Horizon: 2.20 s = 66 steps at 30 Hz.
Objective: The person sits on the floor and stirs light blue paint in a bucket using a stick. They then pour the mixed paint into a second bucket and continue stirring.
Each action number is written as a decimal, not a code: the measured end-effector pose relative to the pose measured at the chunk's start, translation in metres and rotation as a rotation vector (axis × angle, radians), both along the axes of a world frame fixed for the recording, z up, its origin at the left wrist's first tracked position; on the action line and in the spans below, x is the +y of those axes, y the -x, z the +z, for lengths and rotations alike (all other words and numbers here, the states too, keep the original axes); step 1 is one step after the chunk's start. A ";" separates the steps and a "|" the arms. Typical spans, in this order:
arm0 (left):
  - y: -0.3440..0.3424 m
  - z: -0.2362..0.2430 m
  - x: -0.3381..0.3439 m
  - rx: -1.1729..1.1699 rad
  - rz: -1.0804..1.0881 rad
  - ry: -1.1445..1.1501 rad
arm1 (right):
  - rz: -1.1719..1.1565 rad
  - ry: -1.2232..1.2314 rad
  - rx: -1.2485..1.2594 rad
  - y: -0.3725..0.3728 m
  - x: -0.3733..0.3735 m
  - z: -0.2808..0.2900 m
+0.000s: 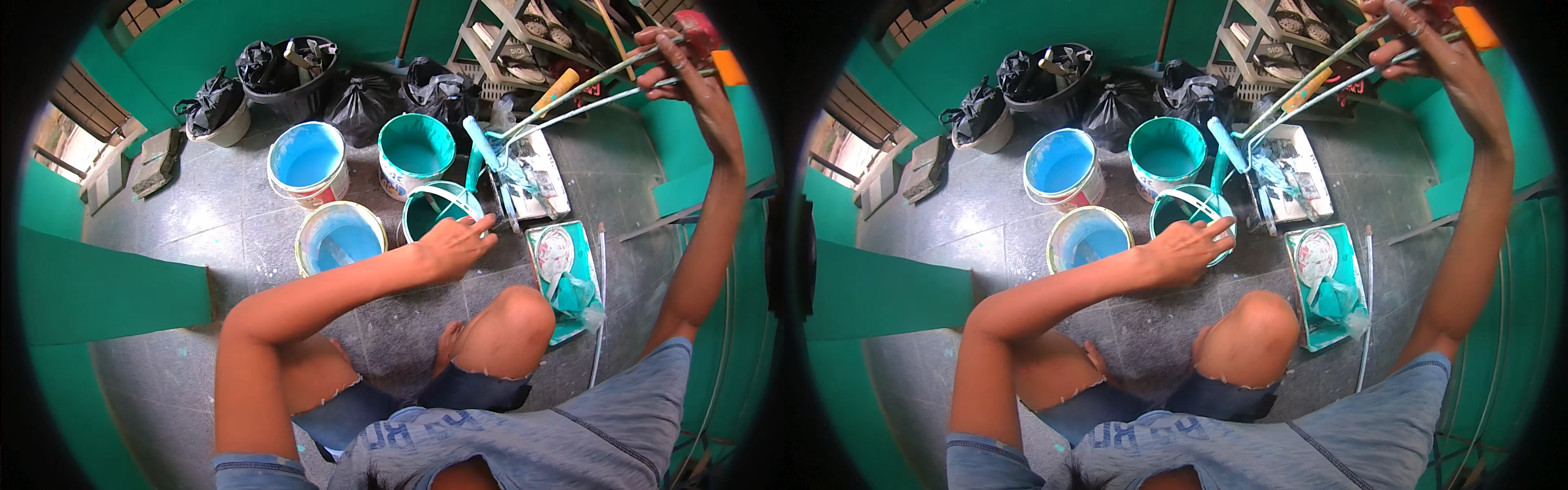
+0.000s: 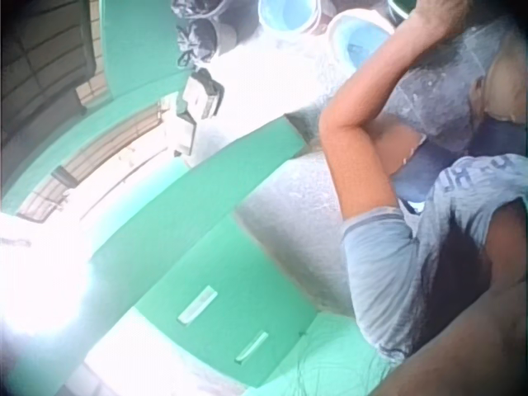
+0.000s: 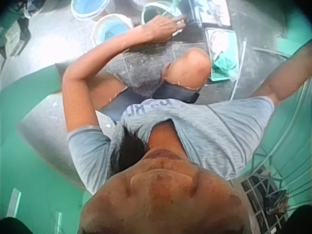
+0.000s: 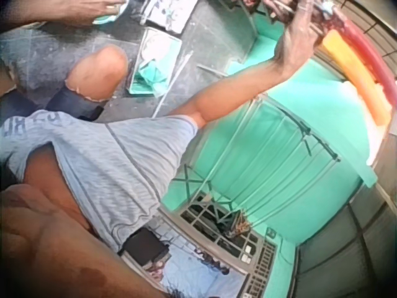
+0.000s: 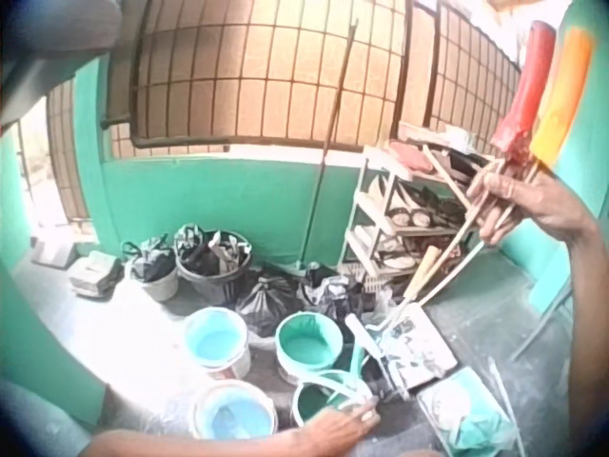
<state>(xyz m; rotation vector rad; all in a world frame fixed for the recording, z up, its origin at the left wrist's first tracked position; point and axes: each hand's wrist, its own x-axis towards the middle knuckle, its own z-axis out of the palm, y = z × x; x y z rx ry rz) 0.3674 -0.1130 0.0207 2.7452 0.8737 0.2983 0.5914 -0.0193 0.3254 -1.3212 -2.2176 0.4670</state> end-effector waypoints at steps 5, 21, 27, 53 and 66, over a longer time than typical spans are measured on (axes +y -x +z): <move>-0.018 -0.016 0.007 0.160 0.222 -0.133 | 0.102 0.081 0.051 0.001 0.000 -0.025; 0.034 -0.042 -0.043 0.633 0.012 0.403 | 0.287 0.482 0.133 0.024 0.008 -0.105; 0.038 -0.038 -0.044 0.595 0.015 0.405 | 0.341 0.565 0.181 0.030 0.022 -0.144; 0.048 -0.040 -0.021 0.527 0.126 0.566 | 0.194 0.599 0.256 0.022 0.064 -0.126; 0.069 -0.042 -0.004 0.459 0.228 0.565 | 0.112 0.531 0.358 0.002 0.054 -0.078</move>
